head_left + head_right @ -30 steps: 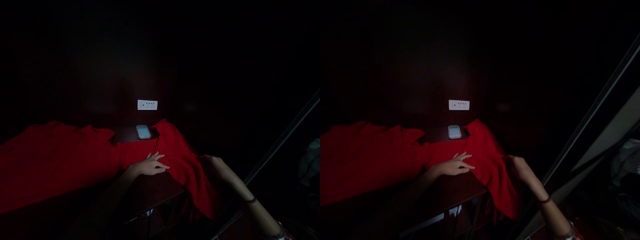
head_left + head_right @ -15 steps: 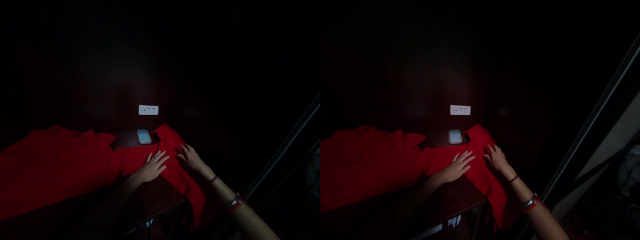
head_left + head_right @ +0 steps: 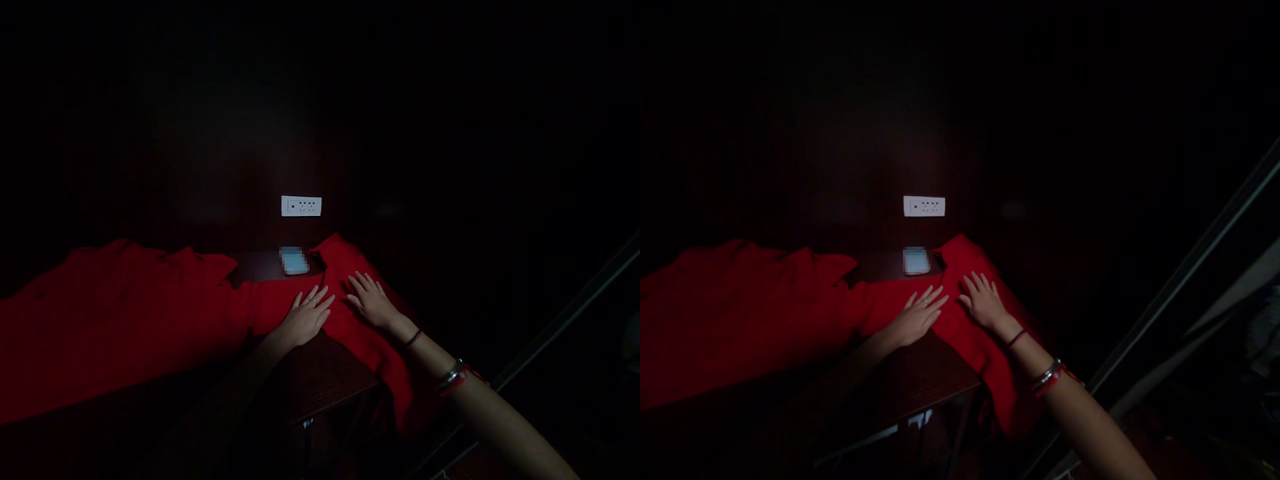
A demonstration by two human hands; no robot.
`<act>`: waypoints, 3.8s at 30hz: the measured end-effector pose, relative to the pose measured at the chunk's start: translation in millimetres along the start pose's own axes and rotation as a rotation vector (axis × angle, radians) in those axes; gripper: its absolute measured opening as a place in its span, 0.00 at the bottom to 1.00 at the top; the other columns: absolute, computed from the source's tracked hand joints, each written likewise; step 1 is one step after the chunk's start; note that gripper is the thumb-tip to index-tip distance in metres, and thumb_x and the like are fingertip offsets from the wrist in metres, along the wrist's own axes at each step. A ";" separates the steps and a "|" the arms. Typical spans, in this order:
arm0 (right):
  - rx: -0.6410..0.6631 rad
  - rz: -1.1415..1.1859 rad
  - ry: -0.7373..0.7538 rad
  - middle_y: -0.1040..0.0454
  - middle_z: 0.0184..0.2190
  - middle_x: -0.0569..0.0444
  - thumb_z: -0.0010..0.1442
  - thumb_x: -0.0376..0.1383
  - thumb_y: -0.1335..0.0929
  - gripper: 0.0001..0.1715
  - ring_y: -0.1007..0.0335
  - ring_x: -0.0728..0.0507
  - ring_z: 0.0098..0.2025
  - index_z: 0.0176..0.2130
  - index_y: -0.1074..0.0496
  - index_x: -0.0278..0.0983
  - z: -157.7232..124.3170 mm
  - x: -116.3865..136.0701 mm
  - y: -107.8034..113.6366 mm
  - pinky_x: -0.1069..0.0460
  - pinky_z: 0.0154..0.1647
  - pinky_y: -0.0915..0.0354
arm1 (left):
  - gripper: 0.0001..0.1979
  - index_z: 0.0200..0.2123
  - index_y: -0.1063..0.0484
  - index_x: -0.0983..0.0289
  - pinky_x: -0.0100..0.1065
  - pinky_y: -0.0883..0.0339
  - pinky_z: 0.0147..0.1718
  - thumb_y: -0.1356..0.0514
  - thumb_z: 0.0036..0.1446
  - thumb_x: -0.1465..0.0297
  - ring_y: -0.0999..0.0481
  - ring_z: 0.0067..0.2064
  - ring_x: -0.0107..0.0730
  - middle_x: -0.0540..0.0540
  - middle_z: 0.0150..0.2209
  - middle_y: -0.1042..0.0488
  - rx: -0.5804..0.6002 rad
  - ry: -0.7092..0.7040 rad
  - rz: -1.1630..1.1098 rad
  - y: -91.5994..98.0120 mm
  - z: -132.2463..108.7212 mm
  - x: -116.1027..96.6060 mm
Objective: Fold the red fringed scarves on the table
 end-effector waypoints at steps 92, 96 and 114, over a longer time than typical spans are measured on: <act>0.208 0.075 -0.091 0.64 0.59 0.51 0.52 0.57 0.53 0.39 0.72 0.36 0.59 0.58 0.61 0.43 -63.8 -19.6 -6.3 0.37 0.52 0.61 | 0.30 0.57 0.60 0.55 0.45 0.63 0.53 0.65 0.52 0.50 0.63 0.59 0.37 0.51 0.59 0.63 0.158 -0.066 -0.047 -12.6 1.3 1.2; 0.299 0.063 -0.108 0.61 0.59 0.47 0.51 0.58 0.52 0.40 0.69 0.35 0.58 0.58 0.58 0.41 -54.3 -19.4 -13.9 0.36 0.52 0.60 | 0.32 0.57 0.61 0.57 0.45 0.64 0.53 0.64 0.52 0.50 0.62 0.59 0.38 0.53 0.59 0.63 0.203 -0.023 -0.037 -17.1 1.5 5.0; 0.183 0.095 0.337 0.37 0.46 0.44 0.55 0.42 0.42 0.21 0.43 0.39 0.48 0.46 0.37 0.36 32.2 118.7 10.9 0.45 0.47 0.48 | 0.30 0.53 0.48 0.70 0.51 0.44 0.38 0.52 0.50 0.59 0.42 0.49 0.62 0.73 0.51 0.44 -0.053 1.330 0.339 143.6 -239.5 194.9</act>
Point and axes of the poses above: each hand's wrist, its own z-axis towards the middle knuckle, its own y-axis out of the back of the hand, x = y × z, the point moved 7 cm from there along z, towards the middle knuckle
